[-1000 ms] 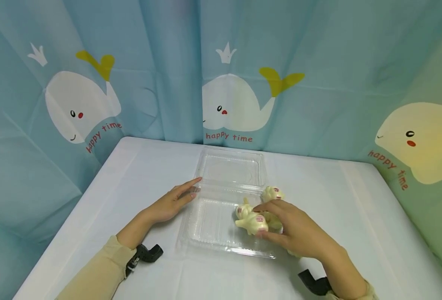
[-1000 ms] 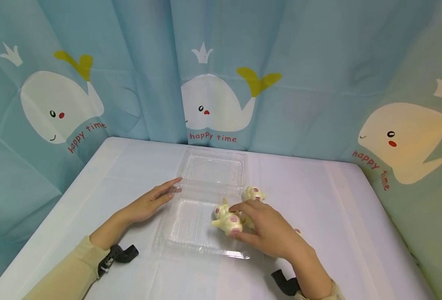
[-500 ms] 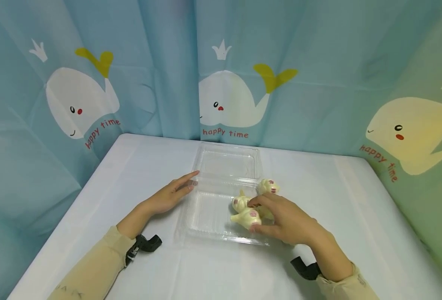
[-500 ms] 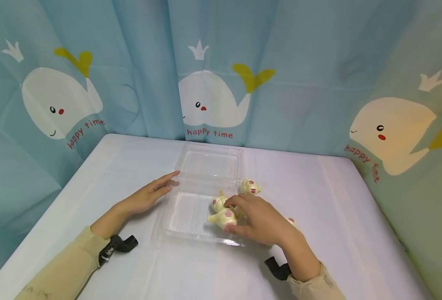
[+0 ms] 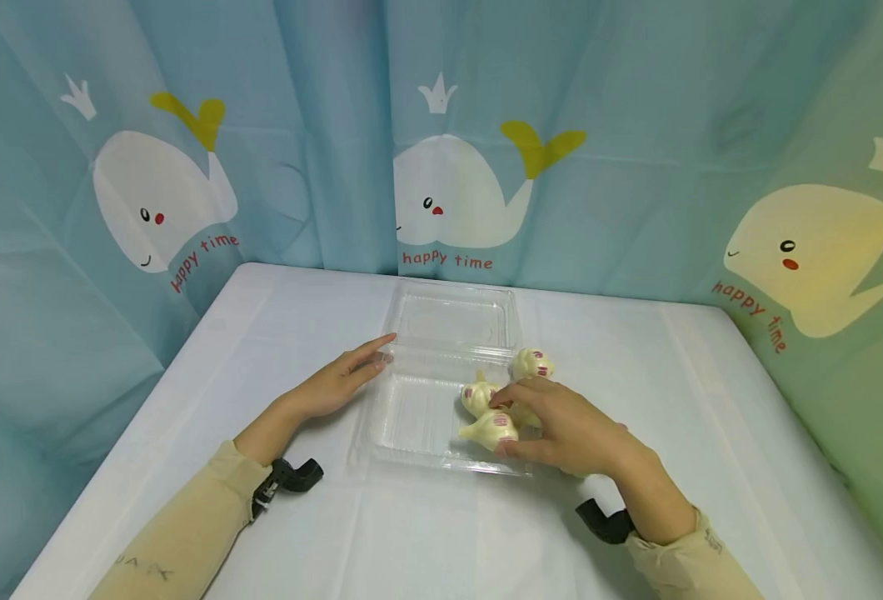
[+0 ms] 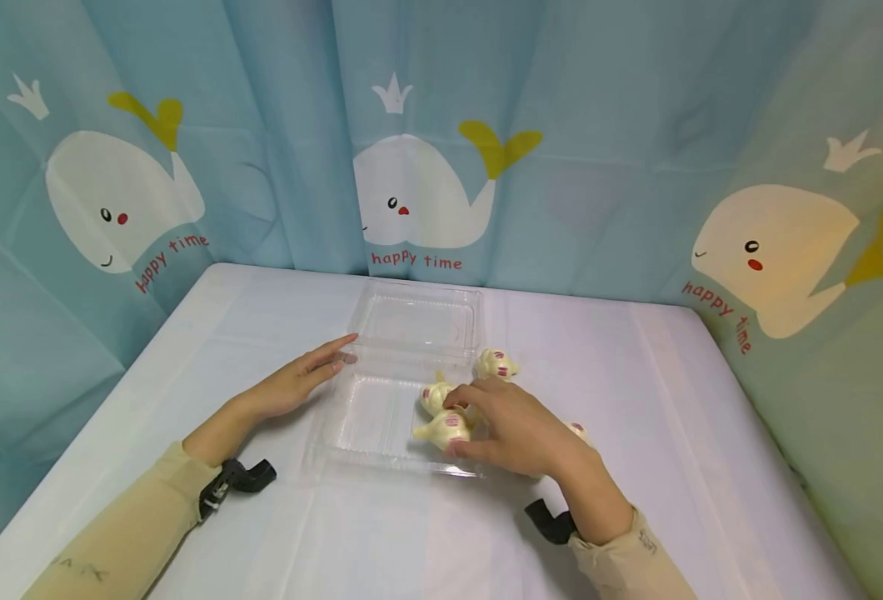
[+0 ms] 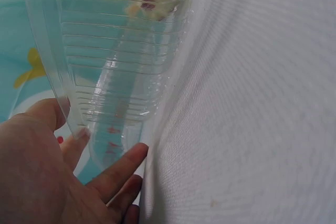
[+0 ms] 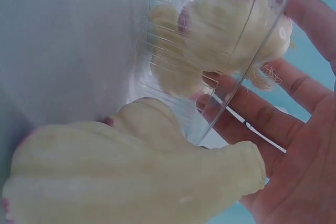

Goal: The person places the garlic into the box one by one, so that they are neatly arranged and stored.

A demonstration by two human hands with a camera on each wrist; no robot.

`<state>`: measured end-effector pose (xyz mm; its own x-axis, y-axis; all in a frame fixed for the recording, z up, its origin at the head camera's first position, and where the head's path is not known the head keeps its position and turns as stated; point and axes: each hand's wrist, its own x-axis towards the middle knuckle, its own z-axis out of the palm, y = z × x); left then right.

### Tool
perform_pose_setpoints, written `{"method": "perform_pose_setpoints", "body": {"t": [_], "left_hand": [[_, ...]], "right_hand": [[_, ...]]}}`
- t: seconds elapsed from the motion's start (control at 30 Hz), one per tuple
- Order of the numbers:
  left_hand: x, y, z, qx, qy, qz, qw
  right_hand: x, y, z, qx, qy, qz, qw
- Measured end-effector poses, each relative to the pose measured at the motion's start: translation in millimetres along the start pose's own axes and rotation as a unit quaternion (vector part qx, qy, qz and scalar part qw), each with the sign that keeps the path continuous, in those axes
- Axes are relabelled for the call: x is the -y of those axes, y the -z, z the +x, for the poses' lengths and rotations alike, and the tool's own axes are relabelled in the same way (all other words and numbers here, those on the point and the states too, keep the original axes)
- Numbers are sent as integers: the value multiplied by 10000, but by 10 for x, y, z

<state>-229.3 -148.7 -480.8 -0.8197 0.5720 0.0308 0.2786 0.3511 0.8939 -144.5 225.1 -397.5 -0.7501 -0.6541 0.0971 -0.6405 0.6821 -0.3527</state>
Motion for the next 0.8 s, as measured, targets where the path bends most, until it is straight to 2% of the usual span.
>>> {"method": "perform_pose_setpoints", "body": {"t": [0.37, 0.8], "left_hand": [[-6, 16, 17, 37, -60, -141, 9999], [8, -8, 4, 70, -109, -147, 9998]], "right_hand": [[-11, -44, 49, 145, 132, -102, 9998], [5, -112, 38, 40, 227, -474, 9986]]}}
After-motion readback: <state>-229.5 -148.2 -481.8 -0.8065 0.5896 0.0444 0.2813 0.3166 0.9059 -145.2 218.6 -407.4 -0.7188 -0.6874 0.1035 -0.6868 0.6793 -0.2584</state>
